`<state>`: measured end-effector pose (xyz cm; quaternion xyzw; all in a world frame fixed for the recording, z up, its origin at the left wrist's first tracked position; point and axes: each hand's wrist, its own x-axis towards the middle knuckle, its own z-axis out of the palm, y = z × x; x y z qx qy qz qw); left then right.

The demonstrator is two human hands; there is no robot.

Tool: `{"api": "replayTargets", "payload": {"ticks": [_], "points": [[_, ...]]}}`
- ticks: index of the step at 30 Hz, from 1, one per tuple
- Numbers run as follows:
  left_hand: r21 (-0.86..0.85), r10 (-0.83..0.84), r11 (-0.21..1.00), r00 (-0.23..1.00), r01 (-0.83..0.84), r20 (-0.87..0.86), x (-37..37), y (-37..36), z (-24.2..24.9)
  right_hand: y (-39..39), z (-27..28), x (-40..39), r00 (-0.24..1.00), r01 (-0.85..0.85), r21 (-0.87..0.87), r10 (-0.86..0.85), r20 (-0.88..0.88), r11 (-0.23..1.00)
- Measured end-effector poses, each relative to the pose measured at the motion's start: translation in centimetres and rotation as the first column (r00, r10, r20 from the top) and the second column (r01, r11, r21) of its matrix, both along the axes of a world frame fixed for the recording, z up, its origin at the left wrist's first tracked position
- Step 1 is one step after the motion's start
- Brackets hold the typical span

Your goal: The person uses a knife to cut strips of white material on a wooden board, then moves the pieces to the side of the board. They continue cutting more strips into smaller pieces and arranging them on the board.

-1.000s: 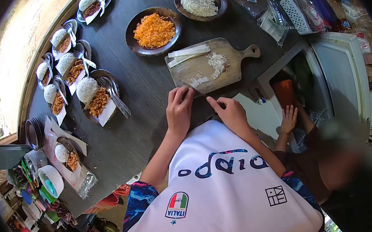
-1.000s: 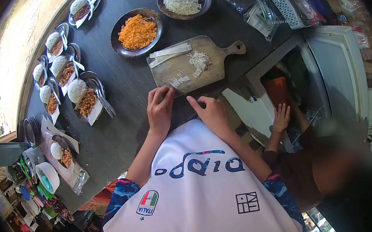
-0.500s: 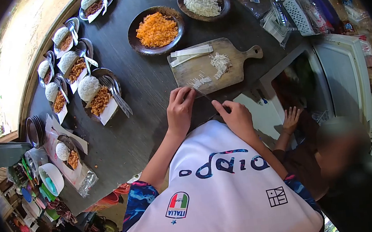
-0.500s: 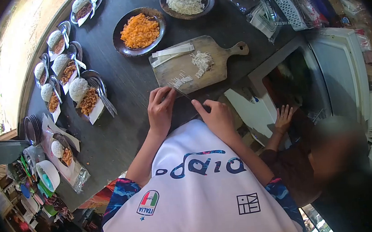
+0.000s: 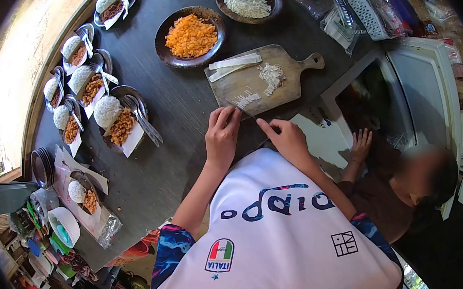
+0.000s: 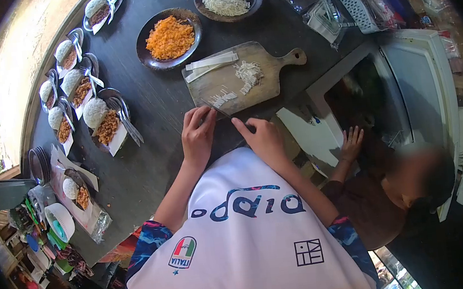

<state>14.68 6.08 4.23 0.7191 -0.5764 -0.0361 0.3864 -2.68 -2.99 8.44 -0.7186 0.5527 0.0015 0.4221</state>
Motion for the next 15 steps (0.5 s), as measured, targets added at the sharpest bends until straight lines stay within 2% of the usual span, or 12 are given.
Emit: {"api": "replayTargets", "payload": {"ticks": [9, 12, 15], "points": [[0.025, 0.001, 1.0, 1.0, -0.001, -0.01, 0.0, 0.1, 0.2, 0.2, 0.5, -0.5, 1.0, -0.018, -0.038, 0.017, -0.024, 0.999], [0.029, 0.01, 1.0, 1.0, -0.009, -0.013, 0.1, 0.1, 0.3, 0.1, 0.5, 0.2, 1.0, -0.013, -0.026, 0.013, 0.016, 1.0], [0.012, 0.016, 1.0, 1.0, -0.016, -0.026, 0.1, 0.1, 0.1, 0.6, 0.6, -1.3, 1.0, -0.003, -0.08, 0.005, 0.022, 0.997]]}}
